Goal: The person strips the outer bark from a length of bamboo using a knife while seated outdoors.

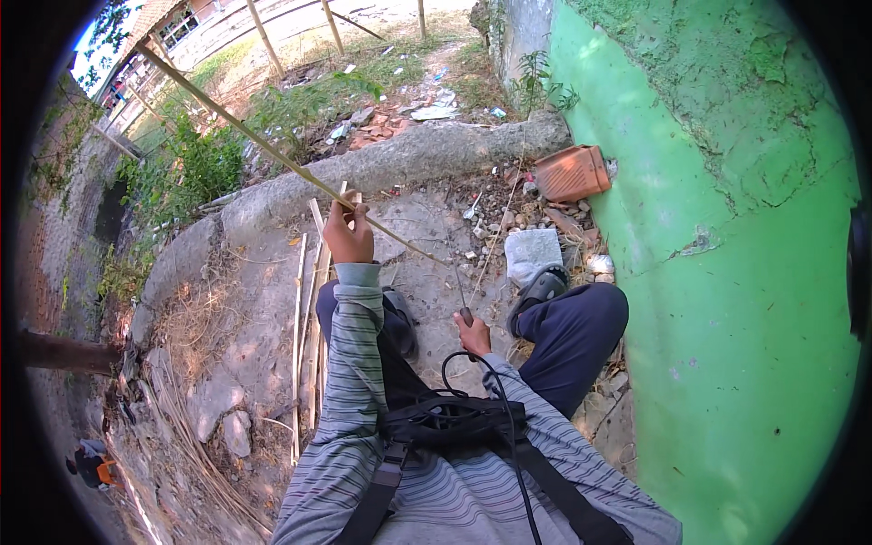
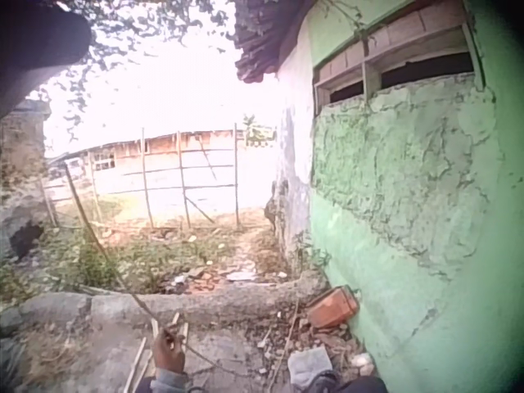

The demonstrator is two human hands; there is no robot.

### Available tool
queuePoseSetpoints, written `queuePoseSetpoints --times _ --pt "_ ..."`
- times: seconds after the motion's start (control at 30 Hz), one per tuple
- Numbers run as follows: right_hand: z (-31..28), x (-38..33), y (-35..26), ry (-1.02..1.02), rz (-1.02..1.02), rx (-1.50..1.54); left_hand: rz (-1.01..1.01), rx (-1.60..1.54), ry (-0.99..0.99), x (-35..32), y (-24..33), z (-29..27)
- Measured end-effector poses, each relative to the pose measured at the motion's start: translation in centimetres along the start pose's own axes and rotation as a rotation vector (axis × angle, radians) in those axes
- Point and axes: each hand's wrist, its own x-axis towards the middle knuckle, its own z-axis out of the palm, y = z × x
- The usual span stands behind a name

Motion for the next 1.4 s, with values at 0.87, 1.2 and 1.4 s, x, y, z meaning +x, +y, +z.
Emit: queuePoseSetpoints --times 0.87,1.2,1.4 --pt "0.1 2.7 4.3 0.163 0.268 0.030 -0.060 -0.343 0.052 -0.1 -0.1 -2.1" --pt "-0.3 3.9 5.1 0.209 0.324 0.388 0.003 -0.319 -0.048 -1.1 0.2 0.3" --pt "0.2 3.7 4.9 0.017 0.437 0.550 -0.015 -0.471 -0.124 -2.3 0.1 2.2"
